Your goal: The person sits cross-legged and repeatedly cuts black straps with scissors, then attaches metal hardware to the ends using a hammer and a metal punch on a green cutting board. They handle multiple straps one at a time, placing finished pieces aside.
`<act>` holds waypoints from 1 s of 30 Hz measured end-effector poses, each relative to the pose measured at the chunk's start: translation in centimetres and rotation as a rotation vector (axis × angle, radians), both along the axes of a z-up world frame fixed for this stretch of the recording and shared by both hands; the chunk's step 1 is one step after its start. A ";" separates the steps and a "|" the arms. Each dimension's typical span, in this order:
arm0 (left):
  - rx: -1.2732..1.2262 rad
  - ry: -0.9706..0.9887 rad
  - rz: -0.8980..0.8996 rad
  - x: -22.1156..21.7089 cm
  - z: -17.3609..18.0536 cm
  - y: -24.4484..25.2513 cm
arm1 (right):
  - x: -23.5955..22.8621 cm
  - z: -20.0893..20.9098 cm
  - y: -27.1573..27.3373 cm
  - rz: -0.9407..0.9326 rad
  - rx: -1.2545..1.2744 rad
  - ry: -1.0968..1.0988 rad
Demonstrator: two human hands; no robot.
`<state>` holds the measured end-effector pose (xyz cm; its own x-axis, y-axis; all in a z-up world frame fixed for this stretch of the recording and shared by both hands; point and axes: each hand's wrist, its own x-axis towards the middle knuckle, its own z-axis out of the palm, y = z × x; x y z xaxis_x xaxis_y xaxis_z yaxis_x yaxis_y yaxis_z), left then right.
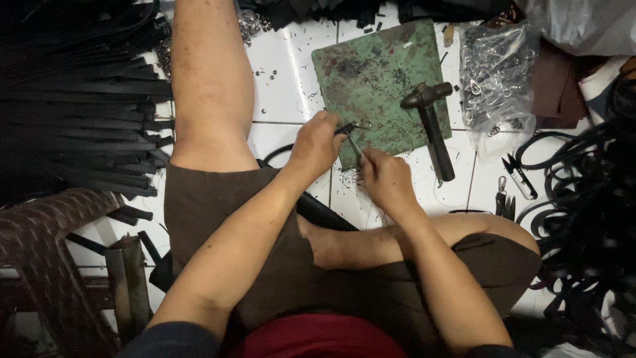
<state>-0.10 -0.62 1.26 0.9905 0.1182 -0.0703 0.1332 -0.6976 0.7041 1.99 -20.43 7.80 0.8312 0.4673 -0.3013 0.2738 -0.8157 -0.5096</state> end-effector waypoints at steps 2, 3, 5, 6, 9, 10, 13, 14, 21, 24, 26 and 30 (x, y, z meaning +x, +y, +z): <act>-0.022 0.012 -0.011 -0.3 1.8 0.3 | -0.6 1.7 0.7 -0.032 0.001 0.094; -0.043 0.022 -0.017 -0.3 2.8 0.5 | -0.6 2.6 1.2 -0.059 0.004 0.186; 0.030 -0.123 -0.090 -1.0 7.4 0.6 | -1.2 5.2 1.3 -0.074 0.110 0.202; 0.099 -0.263 -0.164 -1.4 9.7 0.5 | -1.5 6.5 1.4 -0.089 0.211 0.222; 0.291 -0.621 -0.242 -3.7 13.8 -0.2 | -2.6 8.0 1.3 -0.087 0.385 0.157; 0.295 -0.621 -0.240 -4.1 14.7 -0.4 | -3.2 7.3 0.7 -0.084 0.388 0.156; 0.319 -0.864 -0.148 -5.5 17.5 -0.8 | -4.7 6.0 -0.5 -0.085 0.482 0.034; 0.280 -0.888 -0.168 -5.9 18.5 -0.8 | -5.0 6.2 -0.6 -0.118 0.537 0.036; 0.174 -1.071 -0.209 -7.4 20.9 -1.6 | -5.5 12.9 2.3 -0.069 0.718 -0.142; 0.170 -1.076 -0.241 -7.7 21.5 -1.3 | -5.6 12.4 1.7 -0.046 0.777 -0.116; 0.180 -1.075 -0.237 -7.6 22.2 -1.3 | -6.4 7.0 -0.9 -0.042 0.797 -0.135; 0.224 -1.009 -0.191 -7.6 21.6 -0.8 | -7.3 8.5 -0.8 -0.029 0.826 -0.041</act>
<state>-7.66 -1.39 22.89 0.5813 -0.1379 0.8019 -0.5690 -0.7733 0.2796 -5.33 -21.22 16.25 0.8491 0.5030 0.1610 0.2901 -0.1894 -0.9381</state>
